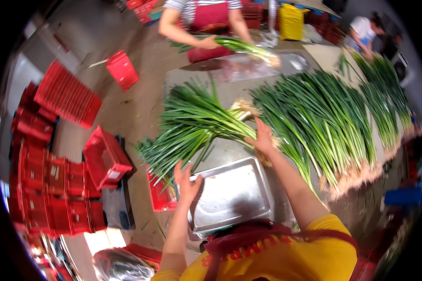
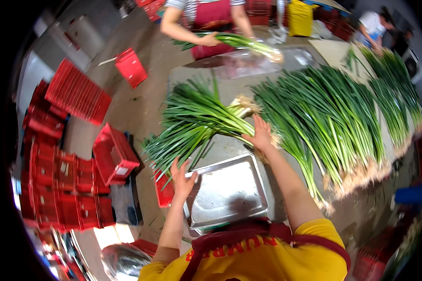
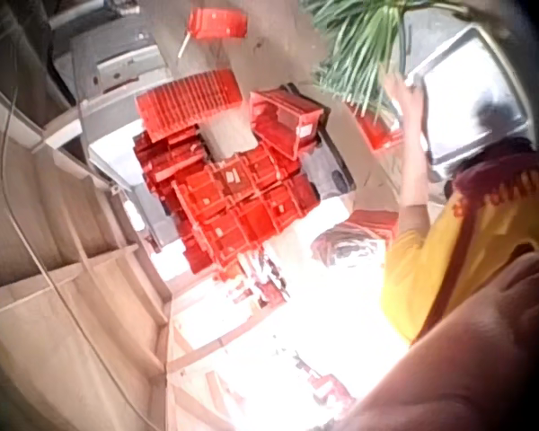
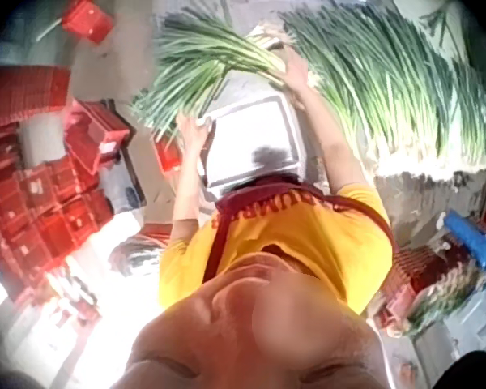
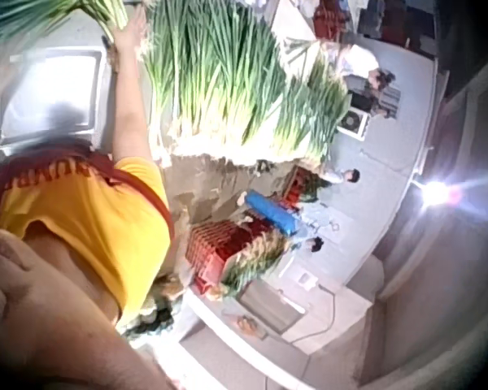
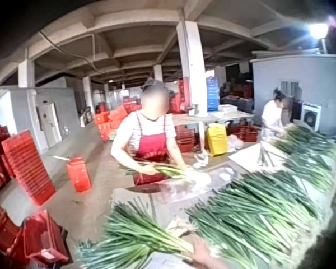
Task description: The person repeatedly picks up bundles of green onions, places them on a digital scale to weigh them, and then sets them aside. The process is repeated continuously throughout the clip.
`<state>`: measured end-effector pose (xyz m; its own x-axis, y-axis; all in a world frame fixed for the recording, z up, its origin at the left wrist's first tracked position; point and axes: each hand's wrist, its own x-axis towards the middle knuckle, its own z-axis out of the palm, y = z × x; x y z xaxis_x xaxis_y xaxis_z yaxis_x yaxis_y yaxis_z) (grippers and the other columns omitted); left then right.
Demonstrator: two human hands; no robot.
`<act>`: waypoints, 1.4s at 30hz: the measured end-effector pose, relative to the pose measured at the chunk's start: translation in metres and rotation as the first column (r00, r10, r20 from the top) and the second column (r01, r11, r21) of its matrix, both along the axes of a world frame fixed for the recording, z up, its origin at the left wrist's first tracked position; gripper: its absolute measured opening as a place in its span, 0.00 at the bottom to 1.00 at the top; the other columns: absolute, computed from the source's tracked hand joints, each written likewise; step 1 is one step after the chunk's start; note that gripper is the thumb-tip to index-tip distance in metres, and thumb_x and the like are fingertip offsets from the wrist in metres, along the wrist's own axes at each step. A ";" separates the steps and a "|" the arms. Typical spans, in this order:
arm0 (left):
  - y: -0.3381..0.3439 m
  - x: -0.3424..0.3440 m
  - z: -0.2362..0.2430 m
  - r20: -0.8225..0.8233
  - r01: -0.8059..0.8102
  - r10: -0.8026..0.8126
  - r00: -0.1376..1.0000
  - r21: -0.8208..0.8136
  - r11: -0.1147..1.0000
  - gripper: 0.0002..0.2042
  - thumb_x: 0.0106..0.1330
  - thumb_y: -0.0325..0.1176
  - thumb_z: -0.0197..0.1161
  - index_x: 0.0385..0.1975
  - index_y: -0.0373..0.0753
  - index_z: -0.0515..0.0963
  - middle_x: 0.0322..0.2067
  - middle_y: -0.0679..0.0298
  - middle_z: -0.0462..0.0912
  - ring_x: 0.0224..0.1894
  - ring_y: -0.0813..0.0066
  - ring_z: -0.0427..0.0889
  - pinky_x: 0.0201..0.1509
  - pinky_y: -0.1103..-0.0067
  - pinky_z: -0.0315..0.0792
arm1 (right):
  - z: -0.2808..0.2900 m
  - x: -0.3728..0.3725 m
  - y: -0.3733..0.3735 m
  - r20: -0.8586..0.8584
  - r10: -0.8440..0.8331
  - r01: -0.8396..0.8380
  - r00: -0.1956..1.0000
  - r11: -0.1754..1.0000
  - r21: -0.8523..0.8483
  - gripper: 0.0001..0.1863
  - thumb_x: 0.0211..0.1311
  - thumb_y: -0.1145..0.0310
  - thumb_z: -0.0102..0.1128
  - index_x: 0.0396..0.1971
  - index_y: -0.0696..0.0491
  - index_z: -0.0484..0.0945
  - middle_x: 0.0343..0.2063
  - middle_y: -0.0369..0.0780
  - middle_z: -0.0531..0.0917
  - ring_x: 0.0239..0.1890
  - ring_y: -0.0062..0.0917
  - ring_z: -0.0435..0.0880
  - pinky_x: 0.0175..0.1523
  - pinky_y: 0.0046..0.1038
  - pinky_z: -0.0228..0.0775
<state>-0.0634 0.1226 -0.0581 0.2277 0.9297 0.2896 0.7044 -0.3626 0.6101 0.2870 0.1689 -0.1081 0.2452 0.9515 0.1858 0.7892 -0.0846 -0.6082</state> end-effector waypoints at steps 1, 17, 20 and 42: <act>-0.012 -0.005 0.002 0.056 -0.010 0.012 0.998 -0.038 0.999 0.23 0.48 0.33 0.66 0.46 0.39 0.72 0.60 0.46 0.54 0.62 0.46 0.52 0.63 0.63 0.49 | 0.000 0.006 -0.024 -0.053 -0.053 0.057 0.997 0.996 0.066 0.47 0.44 0.48 0.63 0.62 0.53 0.52 0.61 0.47 0.58 0.64 0.40 0.52 0.66 0.41 0.38; -0.101 0.056 0.039 0.022 0.247 -0.247 0.969 0.010 0.969 0.13 0.52 0.29 0.61 0.38 0.38 0.73 0.57 0.52 0.60 0.60 0.51 0.56 0.62 0.62 0.50 | -0.057 0.115 -0.353 -0.003 -0.685 0.684 0.729 0.728 0.036 0.24 0.45 0.69 0.60 0.47 0.50 0.70 0.51 0.46 0.67 0.54 0.42 0.63 0.58 0.40 0.55; -0.106 0.091 0.052 -0.016 0.378 -0.377 0.926 0.060 0.924 0.14 0.51 0.30 0.62 0.38 0.39 0.73 0.56 0.52 0.61 0.59 0.49 0.57 0.61 0.60 0.50 | -0.052 0.131 -0.346 -0.040 -0.695 0.695 0.718 0.714 0.080 0.24 0.44 0.71 0.60 0.47 0.50 0.70 0.52 0.45 0.66 0.56 0.42 0.61 0.60 0.39 0.54; -0.152 0.176 0.050 -0.240 0.690 -0.674 0.699 -0.024 0.724 0.15 0.48 0.33 0.65 0.38 0.43 0.75 0.54 0.51 0.64 0.58 0.49 0.59 0.61 0.61 0.54 | -0.011 0.254 -0.276 0.457 -0.586 0.737 0.669 0.603 -0.306 0.48 0.43 0.57 0.67 0.62 0.53 0.49 0.54 0.47 0.65 0.60 0.40 0.60 0.62 0.38 0.54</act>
